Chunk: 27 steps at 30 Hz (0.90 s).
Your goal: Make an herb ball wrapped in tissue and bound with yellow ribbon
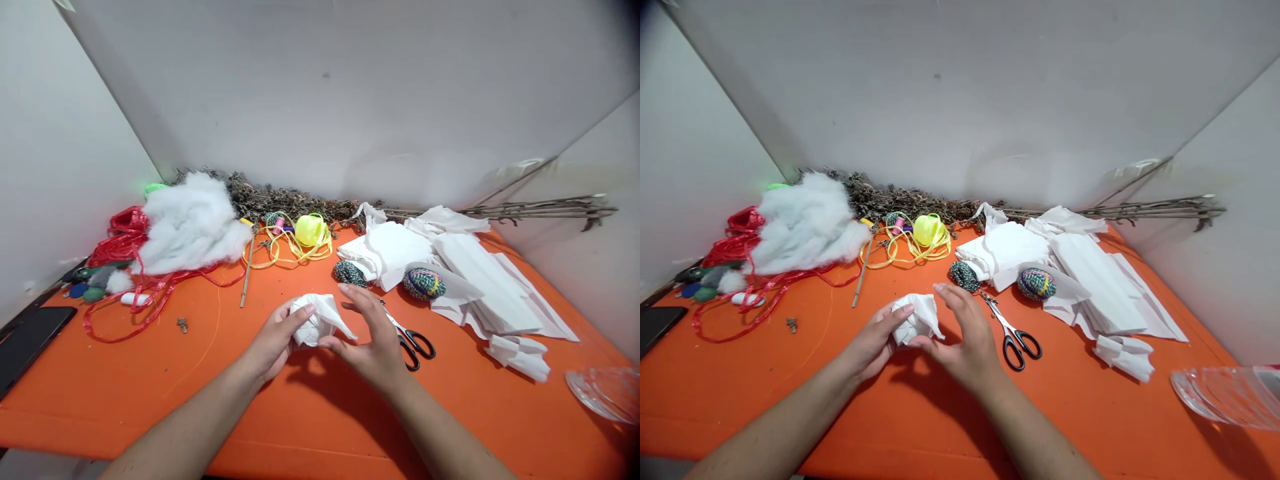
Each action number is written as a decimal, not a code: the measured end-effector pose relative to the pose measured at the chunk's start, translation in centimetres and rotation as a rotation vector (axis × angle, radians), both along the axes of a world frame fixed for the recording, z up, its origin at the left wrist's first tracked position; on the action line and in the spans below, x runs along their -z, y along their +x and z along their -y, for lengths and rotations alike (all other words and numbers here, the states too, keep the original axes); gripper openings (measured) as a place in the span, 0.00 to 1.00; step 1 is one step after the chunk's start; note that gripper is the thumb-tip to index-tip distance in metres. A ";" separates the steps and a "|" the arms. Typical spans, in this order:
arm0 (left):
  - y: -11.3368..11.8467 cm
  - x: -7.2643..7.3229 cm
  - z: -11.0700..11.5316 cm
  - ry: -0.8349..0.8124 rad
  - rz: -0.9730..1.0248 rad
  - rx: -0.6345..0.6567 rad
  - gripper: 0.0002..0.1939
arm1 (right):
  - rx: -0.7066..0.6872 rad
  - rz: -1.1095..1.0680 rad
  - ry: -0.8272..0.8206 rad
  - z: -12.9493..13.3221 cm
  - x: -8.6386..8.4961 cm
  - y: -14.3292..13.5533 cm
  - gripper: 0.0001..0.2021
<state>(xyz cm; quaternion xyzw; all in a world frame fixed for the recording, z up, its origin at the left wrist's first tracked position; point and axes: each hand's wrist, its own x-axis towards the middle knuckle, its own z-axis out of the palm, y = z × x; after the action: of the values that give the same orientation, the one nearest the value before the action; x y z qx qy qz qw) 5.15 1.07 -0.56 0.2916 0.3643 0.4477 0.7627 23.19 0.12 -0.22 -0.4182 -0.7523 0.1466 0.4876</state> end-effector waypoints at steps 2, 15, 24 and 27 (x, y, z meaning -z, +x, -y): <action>0.1 -0.1 0.1 0.013 -0.009 -0.015 0.16 | -0.030 -0.103 -0.261 0.1 0.2 -0.4 0.39; 0.0 0.7 0.2 0.155 -0.186 -0.062 0.26 | 0.084 -0.390 -0.639 0.1 -1.2 -1.1 0.14; 0.1 0.1 0.0 0.239 -0.356 -0.083 0.27 | -0.060 -0.500 -0.802 -0.8 -1.5 -0.3 0.18; 0.1 -0.1 0.0 0.237 -0.356 -0.100 0.27 | -0.162 -0.438 -0.850 -0.9 -1.6 -0.1 0.19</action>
<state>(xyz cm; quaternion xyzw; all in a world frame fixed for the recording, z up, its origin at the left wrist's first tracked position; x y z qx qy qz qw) 5.20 1.12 -0.48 0.4352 0.4519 0.4663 0.6236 23.10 1.00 1.36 -0.4797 -0.5357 0.5631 0.4072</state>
